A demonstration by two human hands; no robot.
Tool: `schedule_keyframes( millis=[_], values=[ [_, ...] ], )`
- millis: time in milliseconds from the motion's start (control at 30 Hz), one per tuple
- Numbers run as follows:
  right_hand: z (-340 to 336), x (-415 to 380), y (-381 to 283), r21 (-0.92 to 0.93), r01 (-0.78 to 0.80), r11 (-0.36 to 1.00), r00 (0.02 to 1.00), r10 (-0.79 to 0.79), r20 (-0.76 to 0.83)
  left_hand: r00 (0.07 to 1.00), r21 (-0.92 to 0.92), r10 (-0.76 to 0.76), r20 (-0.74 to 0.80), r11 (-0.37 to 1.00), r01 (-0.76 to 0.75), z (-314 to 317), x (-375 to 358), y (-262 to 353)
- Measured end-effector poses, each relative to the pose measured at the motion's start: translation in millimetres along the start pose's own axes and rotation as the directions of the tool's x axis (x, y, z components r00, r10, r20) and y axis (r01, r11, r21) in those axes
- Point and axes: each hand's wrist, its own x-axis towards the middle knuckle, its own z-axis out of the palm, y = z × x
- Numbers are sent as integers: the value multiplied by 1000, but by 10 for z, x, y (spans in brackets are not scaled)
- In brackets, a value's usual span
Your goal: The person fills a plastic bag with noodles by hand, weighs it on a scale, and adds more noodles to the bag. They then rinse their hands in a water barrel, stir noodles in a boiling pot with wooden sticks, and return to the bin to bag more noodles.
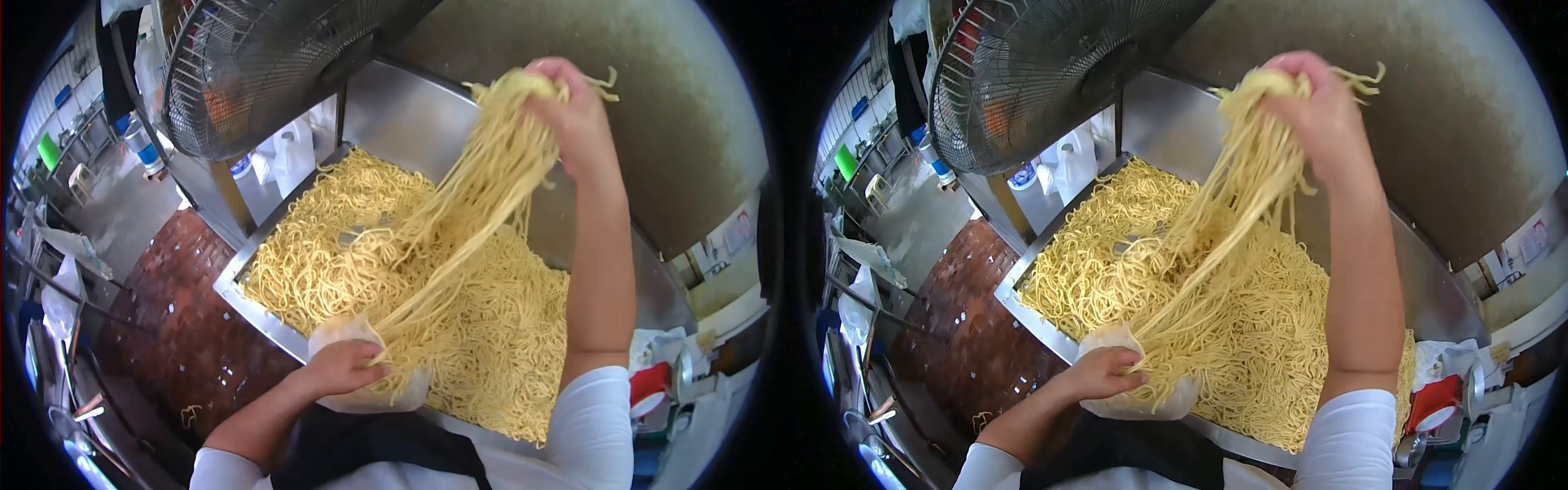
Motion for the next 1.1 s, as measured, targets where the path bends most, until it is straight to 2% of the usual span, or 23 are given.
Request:
schedule_keyframes(
  millis=[67, 133, 167, 200, 233, 267, 300, 367, 433, 467, 533, 567, 600, 700, 767, 800, 833, 900, 933, 967, 1000, 1033, 1100],
  values=[
    [144, -445, 133, -94, -171, 981, 921, 193, 339, 999, -58, 39, -10, 998, -39, -51, -142, -75],
    [413, -821, 624, -420, -227, 879, 611, 464, 642, 1000, -130, 1, -20, 992, -4, -159, -266, -11],
    [663, -1092, 767, -553, -320, 769, 478, 635, 606, 1000, -128, -5, -9, 992, 4, -170, -279, -17],
    [856, -1530, 1439, -379, -332, 864, 400, 492, 773, 989, -395, -119, -93, 916, 73, -171, -281, -25],
    [1103, -1713, 1372, -517, -318, 795, 62, 562, 825, 958, -635, -247, -147, 766, 100, -185, -258, -35],
    [1429, -2600, 1957, -725, 153, 672, 636, 494, 593, 961, -696, -225, -160, 717, 52, -219, -195, -74],
    [1494, -2743, 1860, -718, 62, 693, 697, 485, 529, 961, -689, -220, -169, 724, 45, -303, -132, 9],
    [1501, -2777, 1812, -693, -28, 720, 745, 477, 466, 936, -867, -341, -91, 489, 94, -468, -8, 236],
    [1405, -2735, 1880, -447, -301, 842, 597, 533, 600, 963, -894, -200, -180, 442, -76, -625, 155, 451],
    [1364, -2481, 1442, -327, -377, 866, 615, 498, 611, 967, -887, -116, -227, 435, -156, -749, 229, 649],
    [1563, -2331, 1009, -73, -194, 978, 819, 202, 537, 939, -837, 61, -338, 437, -329, -947, 310, 1093],
    [1639, -2110, 320, 263, -636, 726, 723, 442, 531, 943, -841, 58, -329, 437, -320, -918, 271, 1263],
    [1693, -1902, -214, 528, -823, 211, 537, 590, 602, 935, -824, 134, -327, 444, -352, -911, 253, 1426],
    [2302, -2477, 364, 443, -751, 490, 644, 397, 653, 946, -832, 243, -217, 461, -309, -834, 253, 1445],
    [2775, -3019, 1125, 218, -609, 763, 598, 261, 758, 962, -679, 10, -273, 706, -200, -496, 470, 905],
    [2947, -3263, 1398, 46, -447, 894, 521, 218, 825, 946, -169, 163, -281, 962, -216, -327, 604, 482],
    [3015, -3422, 1564, -101, -271, 957, 409, 210, 888, 931, 399, 299, -211, 895, -198, -211, 691, 165],
    [2980, -3519, 1761, -266, 9, 964, 154, 261, 953, 988, 505, -148, 41, 856, 108, 3, 738, 165],
    [2920, -3520, 1859, -289, 77, 954, 58, 285, 957, 987, 495, -155, 34, 861, 118, 140, 821, 55],
    [2874, -3553, 1904, -285, 82, 955, 45, 282, 958, 989, 502, -144, 18, 857, 116, 278, 956, -121],
    [2743, -3570, 1970, 45, -104, 994, 259, -17, 966, 991, 512, -132, -1, 852, 114, 340, 1049, -204],
    [2594, -3588, 2028, 401, -208, 892, 498, -256, 828, 990, 507, -137, -12, 853, 124, 323, 1093, -170],
    [2147, -3229, 1746, 396, -2, 918, 354, -370, 859, 985, 405, -169, -33, 899, 168, 240, 1136, -78]
  ],
)
